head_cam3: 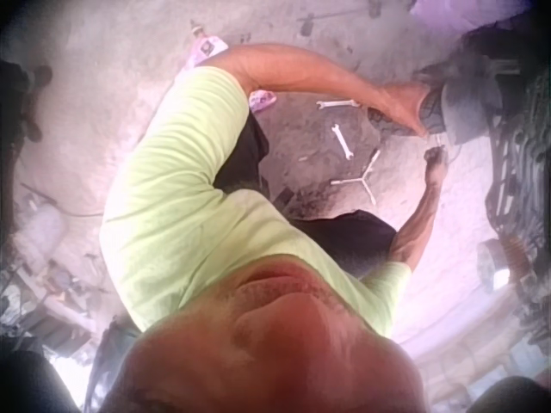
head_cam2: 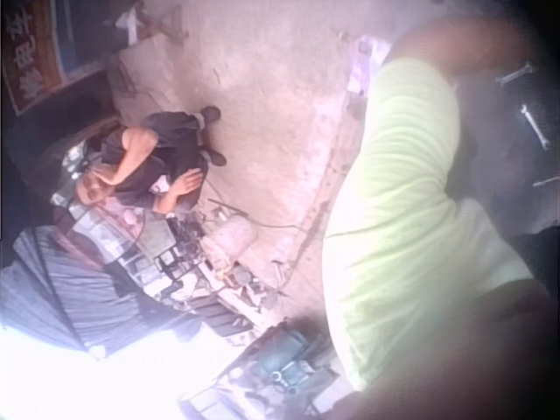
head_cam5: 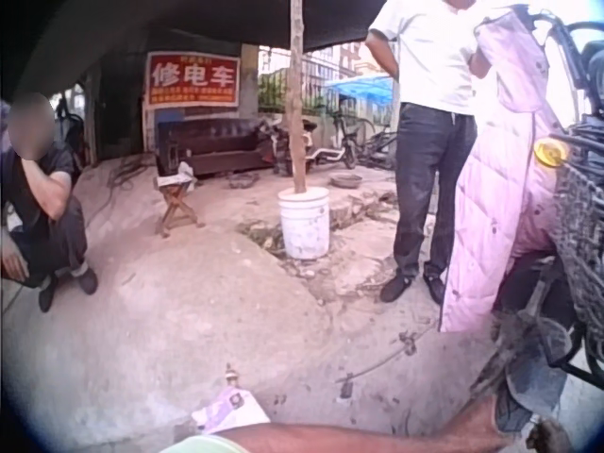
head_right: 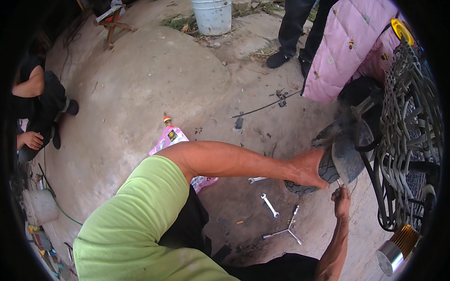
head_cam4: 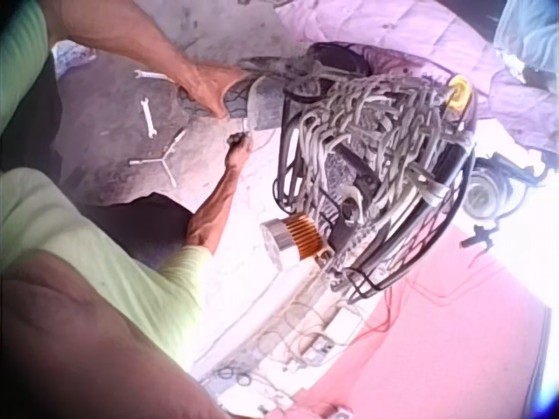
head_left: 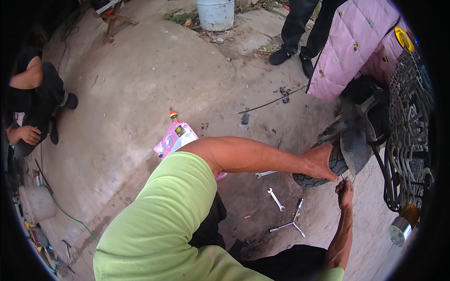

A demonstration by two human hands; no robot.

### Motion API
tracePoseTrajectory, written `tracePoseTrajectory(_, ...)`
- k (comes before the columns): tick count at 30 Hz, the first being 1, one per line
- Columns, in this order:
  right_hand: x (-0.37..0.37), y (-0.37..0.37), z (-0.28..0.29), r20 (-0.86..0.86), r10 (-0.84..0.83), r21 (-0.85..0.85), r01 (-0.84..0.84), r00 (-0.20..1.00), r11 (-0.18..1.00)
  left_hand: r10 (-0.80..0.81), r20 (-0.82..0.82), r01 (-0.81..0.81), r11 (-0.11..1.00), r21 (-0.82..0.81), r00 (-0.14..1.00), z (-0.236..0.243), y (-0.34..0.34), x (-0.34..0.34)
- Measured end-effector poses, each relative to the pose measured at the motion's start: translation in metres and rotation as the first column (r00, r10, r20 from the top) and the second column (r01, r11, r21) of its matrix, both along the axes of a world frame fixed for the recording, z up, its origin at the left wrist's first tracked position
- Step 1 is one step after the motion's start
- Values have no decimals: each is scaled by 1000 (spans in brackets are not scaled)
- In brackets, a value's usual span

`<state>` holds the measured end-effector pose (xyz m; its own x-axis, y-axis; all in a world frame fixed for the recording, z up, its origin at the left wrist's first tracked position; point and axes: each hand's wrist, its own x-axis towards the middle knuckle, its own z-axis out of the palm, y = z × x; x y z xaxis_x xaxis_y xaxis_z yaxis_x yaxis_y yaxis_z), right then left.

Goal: The person removes the front wheel from a three-wheeled vehicle using a wrench and screwdriver. They loosen the axle nut, detach the brake cable, and pull the wheel off the axle, placing it on the ground.

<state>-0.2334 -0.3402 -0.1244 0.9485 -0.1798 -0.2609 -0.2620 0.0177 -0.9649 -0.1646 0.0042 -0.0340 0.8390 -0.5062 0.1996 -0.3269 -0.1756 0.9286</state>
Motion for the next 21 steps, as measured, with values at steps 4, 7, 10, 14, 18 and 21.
tracePoseTrajectory(4, -42, -42, 8, -75, -112, 49, 116, 991, 992, 9, 3, -9, 1000, 30, 1000, -3, -6, -6)
tracePoseTrajectory(7, -46, -45, 9, -133, -129, 100, 143, 983, 985, 36, 27, -36, 999, 8, 999, -4, -7, -4)
tracePoseTrajectory(10, -42, -46, 8, -134, -122, 90, 135, 983, 987, 7, 48, -4, 998, -59, 999, -5, -5, 0)
tracePoseTrajectory(14, -40, -55, 0, -104, -152, 1, 153, 983, 988, 18, 29, -18, 1000, -10, 999, 7, 3, -3)
tracePoseTrajectory(18, -90, -126, -12, -168, -337, -36, 336, 926, 941, 5, 44, -5, 1000, -6, 999, 8, 6, 1)
tracePoseTrajectory(21, -124, -134, -12, -291, -408, -163, 375, 865, 912, 31, 47, -32, 999, 30, 998, -2, -1, -2)
